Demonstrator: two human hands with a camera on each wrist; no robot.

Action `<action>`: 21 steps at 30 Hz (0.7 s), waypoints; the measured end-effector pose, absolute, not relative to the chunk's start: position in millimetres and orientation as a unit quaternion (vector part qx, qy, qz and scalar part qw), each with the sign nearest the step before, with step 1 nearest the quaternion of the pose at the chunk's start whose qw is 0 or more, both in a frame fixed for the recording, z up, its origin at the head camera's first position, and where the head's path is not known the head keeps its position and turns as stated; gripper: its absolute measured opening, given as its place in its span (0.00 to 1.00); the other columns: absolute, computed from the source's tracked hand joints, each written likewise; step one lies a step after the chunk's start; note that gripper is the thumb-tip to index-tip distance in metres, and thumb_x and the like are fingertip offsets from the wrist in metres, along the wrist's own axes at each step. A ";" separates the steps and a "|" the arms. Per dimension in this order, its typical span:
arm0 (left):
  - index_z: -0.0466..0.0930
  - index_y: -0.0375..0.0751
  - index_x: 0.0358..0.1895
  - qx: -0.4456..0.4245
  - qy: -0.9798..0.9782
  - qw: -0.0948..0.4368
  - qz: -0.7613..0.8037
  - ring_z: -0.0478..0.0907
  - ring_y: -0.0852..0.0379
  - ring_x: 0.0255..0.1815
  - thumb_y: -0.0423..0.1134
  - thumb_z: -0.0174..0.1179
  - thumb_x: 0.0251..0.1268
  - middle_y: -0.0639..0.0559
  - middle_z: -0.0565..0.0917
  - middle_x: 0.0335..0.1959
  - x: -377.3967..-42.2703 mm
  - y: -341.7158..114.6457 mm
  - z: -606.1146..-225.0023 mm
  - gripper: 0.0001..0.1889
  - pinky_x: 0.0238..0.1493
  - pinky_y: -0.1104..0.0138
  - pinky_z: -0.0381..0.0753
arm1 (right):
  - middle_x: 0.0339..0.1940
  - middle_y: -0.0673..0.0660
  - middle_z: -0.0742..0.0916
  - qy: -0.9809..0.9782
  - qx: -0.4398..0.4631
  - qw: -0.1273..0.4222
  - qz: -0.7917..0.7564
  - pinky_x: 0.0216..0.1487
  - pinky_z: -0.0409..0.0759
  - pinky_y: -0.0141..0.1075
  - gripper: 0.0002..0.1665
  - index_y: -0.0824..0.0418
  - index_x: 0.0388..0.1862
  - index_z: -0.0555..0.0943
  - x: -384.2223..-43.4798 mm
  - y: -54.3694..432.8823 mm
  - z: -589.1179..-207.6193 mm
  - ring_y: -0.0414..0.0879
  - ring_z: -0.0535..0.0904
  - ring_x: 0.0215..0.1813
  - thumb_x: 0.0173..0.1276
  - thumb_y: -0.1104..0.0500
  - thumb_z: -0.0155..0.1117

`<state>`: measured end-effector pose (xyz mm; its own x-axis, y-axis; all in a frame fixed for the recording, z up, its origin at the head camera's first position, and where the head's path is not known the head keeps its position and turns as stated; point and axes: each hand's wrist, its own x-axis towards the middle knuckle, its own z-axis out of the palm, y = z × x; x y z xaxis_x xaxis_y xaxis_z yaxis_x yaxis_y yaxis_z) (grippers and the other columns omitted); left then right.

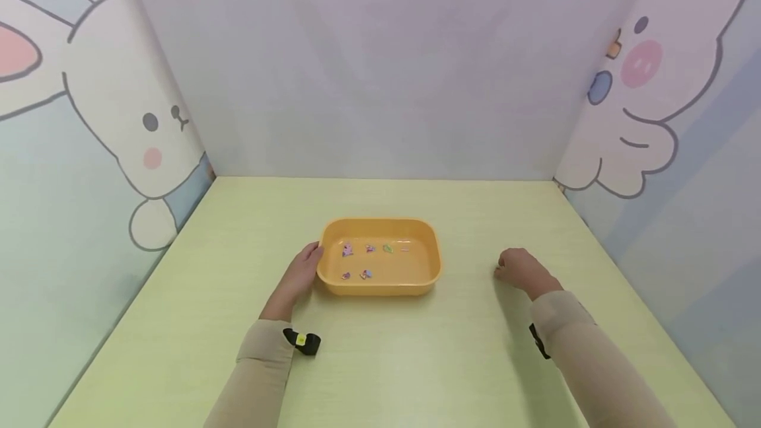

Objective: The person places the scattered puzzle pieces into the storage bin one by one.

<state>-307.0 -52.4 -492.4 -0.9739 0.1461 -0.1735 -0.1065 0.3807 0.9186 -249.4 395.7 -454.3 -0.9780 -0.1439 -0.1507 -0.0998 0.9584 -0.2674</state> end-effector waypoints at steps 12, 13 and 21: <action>0.61 0.40 0.73 0.007 0.817 0.116 0.565 0.59 0.43 0.72 0.52 0.38 0.79 0.42 0.66 0.71 -306.4 -52.4 -491.6 0.28 0.69 0.48 0.58 | 0.25 0.54 0.80 0.987 -0.056 0.090 -0.120 0.31 0.74 0.41 0.05 0.68 0.29 0.81 -251.0 396.8 -454.7 0.47 0.72 0.28 0.63 0.66 0.65; 0.61 0.40 0.73 0.008 0.817 0.116 0.565 0.59 0.43 0.72 0.52 0.38 0.79 0.42 0.66 0.71 -306.4 -52.4 -491.4 0.28 0.69 0.48 0.58 | 0.25 0.54 0.80 0.987 -0.055 0.089 -0.121 0.31 0.74 0.41 0.05 0.68 0.29 0.81 -250.9 396.9 -454.8 0.47 0.72 0.28 0.63 0.66 0.65; 0.62 0.40 0.73 0.011 0.816 0.116 0.566 0.59 0.44 0.72 0.53 0.38 0.79 0.43 0.66 0.71 -307.8 -53.2 -492.3 0.28 0.69 0.48 0.58 | 0.26 0.53 0.80 0.986 -0.045 0.098 -0.127 0.30 0.74 0.40 0.07 0.67 0.30 0.82 -250.8 400.0 -457.1 0.46 0.72 0.28 0.66 0.64 0.64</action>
<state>-307.8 -53.2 -492.3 -0.9730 0.1489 -0.1762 -0.1127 0.3597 0.9262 -250.8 400.0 -457.1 -0.9766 -0.1134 -0.1826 -0.0632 0.9635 -0.2601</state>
